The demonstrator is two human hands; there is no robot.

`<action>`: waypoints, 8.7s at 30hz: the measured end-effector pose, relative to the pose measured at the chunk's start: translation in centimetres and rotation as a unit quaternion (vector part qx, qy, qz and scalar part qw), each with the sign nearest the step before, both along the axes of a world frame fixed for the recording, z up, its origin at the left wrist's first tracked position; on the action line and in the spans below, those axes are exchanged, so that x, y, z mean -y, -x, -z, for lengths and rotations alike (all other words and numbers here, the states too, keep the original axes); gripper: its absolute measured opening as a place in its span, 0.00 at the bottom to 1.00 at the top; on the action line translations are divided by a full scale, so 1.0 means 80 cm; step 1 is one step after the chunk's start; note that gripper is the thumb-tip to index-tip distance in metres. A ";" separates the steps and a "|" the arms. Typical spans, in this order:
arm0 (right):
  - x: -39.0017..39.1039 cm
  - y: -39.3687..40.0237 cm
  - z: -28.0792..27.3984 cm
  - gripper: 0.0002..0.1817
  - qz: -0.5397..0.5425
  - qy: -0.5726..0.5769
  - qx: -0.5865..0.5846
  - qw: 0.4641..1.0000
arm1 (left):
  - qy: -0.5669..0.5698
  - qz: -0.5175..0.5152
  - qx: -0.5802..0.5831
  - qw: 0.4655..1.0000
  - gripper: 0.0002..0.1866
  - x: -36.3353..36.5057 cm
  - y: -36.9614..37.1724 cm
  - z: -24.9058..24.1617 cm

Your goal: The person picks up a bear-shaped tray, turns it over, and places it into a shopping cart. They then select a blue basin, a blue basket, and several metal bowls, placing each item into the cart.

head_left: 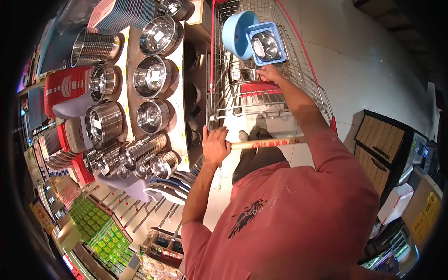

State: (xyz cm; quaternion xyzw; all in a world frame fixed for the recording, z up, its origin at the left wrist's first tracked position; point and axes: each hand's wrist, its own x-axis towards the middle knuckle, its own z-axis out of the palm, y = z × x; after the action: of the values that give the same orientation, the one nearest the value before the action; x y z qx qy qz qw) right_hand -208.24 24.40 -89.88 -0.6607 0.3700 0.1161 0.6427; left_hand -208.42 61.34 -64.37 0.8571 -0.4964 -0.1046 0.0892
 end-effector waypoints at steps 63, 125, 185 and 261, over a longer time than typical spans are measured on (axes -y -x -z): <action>0.145 -0.003 -0.355 0.20 -0.015 0.380 0.357 0.853 | 0.311 -0.207 -0.660 0.652 0.35 0.373 -0.243 -0.083; 0.201 -0.098 -0.427 0.18 0.082 0.454 0.183 0.868 | 0.557 -0.250 -0.398 0.685 0.35 0.430 -0.180 -0.067; 0.280 -0.506 -0.317 0.24 0.005 0.148 0.132 0.980 | 0.655 -0.454 -0.443 0.410 0.19 0.330 -0.332 -0.016; 0.033 -0.418 -0.349 0.27 -0.490 0.128 0.180 0.843 | 0.531 -0.650 -0.244 0.487 0.15 0.244 -0.287 -0.051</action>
State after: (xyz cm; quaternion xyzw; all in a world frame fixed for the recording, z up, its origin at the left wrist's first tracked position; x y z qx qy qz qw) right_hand -174.77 21.75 -61.98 -0.8418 -0.1127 0.2465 0.4668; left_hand -185.43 41.84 -60.27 0.6669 0.2816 0.0617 0.6871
